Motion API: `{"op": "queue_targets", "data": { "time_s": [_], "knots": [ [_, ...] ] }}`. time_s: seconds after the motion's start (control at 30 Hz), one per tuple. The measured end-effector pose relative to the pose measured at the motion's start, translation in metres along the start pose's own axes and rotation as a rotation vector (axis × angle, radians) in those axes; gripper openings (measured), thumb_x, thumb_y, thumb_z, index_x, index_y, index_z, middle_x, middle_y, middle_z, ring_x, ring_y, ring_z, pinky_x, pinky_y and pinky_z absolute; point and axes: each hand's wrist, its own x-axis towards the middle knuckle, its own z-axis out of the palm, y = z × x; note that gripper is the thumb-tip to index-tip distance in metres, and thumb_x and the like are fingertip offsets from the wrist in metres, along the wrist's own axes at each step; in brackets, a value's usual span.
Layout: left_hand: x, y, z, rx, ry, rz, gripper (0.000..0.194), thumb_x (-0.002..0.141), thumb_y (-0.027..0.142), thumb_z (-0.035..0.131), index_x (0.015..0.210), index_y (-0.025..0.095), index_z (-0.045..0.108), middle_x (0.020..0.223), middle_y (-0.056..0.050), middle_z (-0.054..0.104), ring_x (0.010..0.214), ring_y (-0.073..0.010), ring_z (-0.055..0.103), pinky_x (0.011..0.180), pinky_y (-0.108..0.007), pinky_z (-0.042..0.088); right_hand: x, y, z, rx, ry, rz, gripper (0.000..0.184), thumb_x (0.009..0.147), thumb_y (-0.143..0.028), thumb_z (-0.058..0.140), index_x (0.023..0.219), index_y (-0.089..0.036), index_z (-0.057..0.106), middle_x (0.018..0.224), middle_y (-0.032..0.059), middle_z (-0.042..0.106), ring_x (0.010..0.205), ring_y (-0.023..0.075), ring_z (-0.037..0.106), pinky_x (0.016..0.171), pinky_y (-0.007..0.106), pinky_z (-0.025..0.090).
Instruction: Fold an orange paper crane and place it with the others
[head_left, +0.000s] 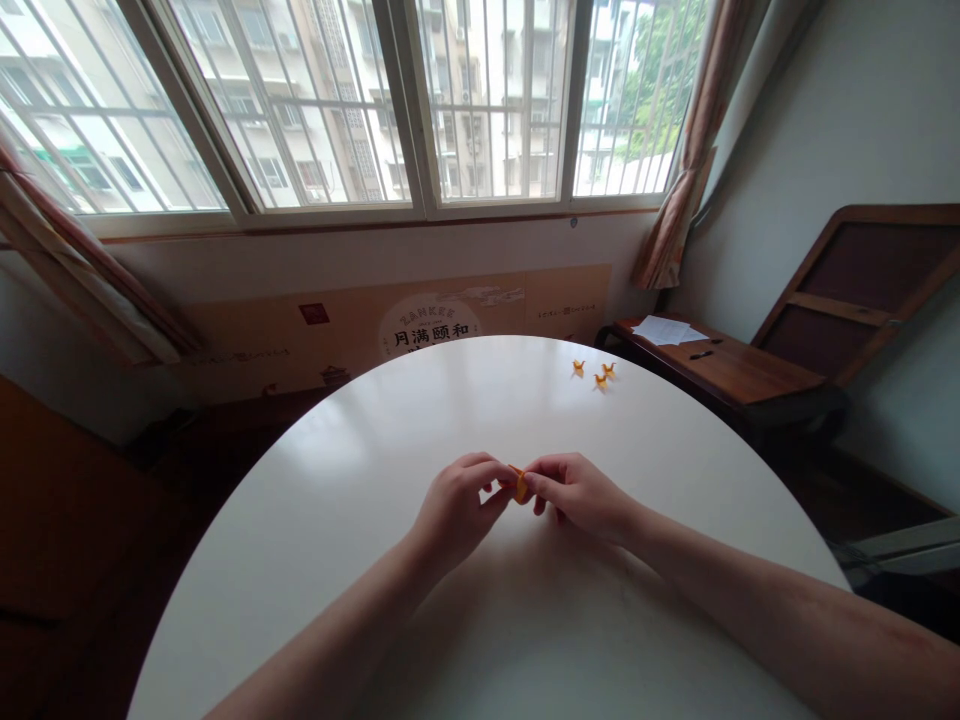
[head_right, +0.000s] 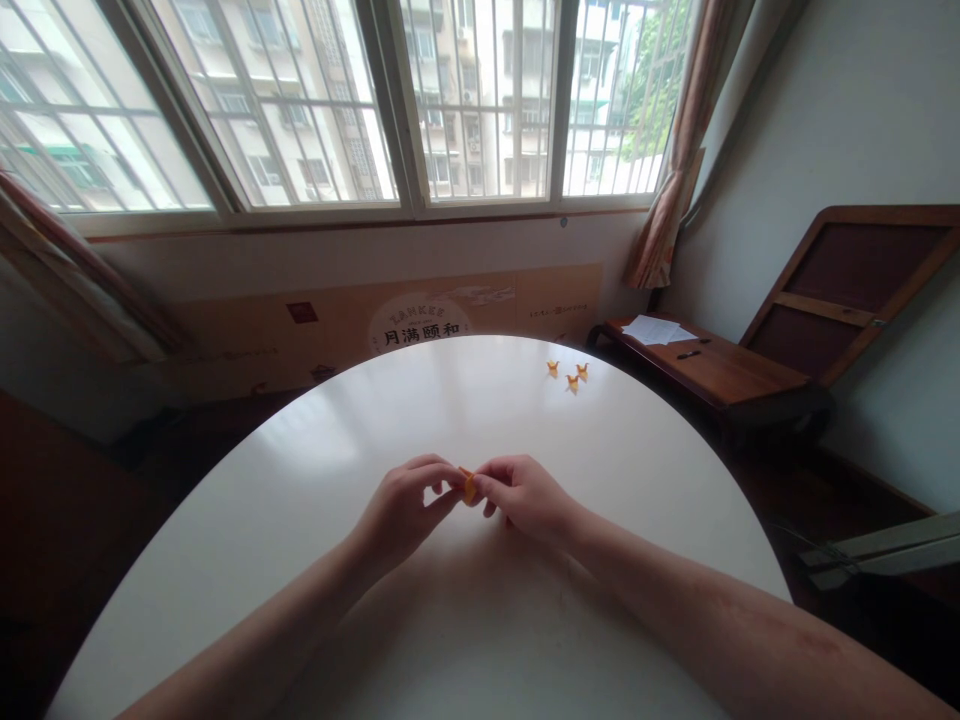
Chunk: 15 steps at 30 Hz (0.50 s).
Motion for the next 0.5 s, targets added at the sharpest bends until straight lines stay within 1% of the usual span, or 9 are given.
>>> {"op": "queue_targets", "data": {
  "time_s": [0.27, 0.5],
  "knots": [
    [-0.0007, -0.0012, 0.0025, -0.036, 0.015, -0.036, 0.016, 0.082, 0.010, 0.065, 0.086, 0.023, 0.072, 0.085, 0.000, 0.071, 0.073, -0.0119, 0.062, 0.066, -0.023, 0.048, -0.0024, -0.0043, 0.0017, -0.016, 0.014, 0.017, 0.033, 0.090, -0.044, 0.060, 0.096, -0.015, 0.075, 0.091, 0.0072, 0.073, 0.072, 0.0132, 0.064, 0.054, 0.020, 0.046],
    [-0.0009, -0.0001, 0.0026, 0.020, 0.007, -0.062, 0.009, 0.084, 0.016, 0.064, 0.085, 0.022, 0.070, 0.085, -0.001, 0.070, 0.073, -0.0133, 0.062, 0.065, -0.024, 0.048, -0.0034, -0.0056, 0.0037, -0.046, 0.023, 0.012, 0.030, 0.090, -0.039, 0.059, 0.098, -0.016, 0.076, 0.091, 0.0068, 0.074, 0.072, 0.0134, 0.065, 0.057, 0.021, 0.047]
  ]
}}
